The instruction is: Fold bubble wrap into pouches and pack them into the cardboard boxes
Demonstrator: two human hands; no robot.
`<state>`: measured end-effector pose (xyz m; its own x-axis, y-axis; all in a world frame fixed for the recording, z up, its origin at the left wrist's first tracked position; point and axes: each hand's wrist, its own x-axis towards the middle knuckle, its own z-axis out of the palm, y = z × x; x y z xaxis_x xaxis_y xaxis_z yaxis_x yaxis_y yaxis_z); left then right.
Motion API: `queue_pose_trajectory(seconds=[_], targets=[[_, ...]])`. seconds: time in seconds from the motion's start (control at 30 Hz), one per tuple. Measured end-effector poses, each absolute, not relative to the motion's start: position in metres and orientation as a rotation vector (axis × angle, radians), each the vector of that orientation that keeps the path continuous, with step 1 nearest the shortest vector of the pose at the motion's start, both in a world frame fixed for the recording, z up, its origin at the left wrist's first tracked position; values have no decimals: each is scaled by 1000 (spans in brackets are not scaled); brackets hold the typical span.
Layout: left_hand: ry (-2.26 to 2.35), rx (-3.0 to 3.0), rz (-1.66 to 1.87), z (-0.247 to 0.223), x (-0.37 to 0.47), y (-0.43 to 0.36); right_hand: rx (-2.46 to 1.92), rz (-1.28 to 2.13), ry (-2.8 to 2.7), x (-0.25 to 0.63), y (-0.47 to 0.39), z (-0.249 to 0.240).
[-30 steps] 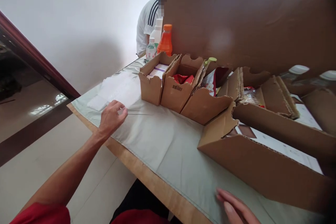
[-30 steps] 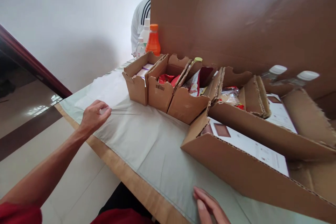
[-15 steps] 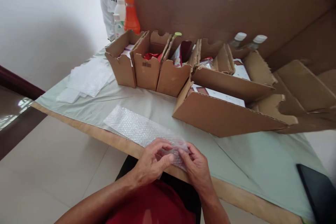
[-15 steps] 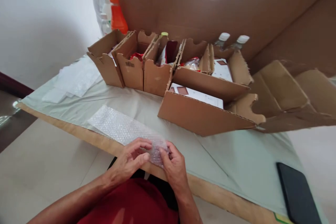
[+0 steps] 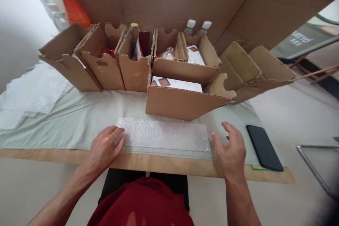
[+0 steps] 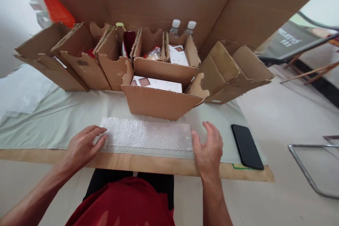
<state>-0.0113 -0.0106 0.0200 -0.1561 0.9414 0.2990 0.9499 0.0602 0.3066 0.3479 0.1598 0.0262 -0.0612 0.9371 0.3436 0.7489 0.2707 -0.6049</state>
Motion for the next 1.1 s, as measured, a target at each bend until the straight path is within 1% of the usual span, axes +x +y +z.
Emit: queue_pose_trajectory(seconds=[0.07,0.2,0.27,0.33,0.43,0.67,0.77,0.83,0.9,1.0,1.1], targets=[[-2162,-2052,-737,26,8,5,-1378,346,-1976,329,146,27],[-1957,-2287,-778,28,41,32,-1006,502,-2359,254,114,18],[-1956,-2381,-731,20,44,38,-901,536,-2525,223,107,12],[-2001,-2421,-702,8,39,38,-868,513,-2640,214,108,7],[-2016,-2430,-768,-7,26,33,-957,432,-2649,245,119,1],[-1962,-2433,-868,-16,22,31,-1446,79,-2318,391,156,-8],[-1938,-2393,-887,-11,15,33,-1511,60,-2160,405,165,-1],[-1935,-2312,-878,-3,11,34,-1405,115,-2171,387,164,6],[-1926,-2273,-849,5,14,34,-1195,175,-2246,351,156,12],[-1866,-2407,-781,10,31,39,-892,291,-2405,287,135,14],[-1814,-2578,-727,3,46,45,-754,326,-2612,251,121,8]])
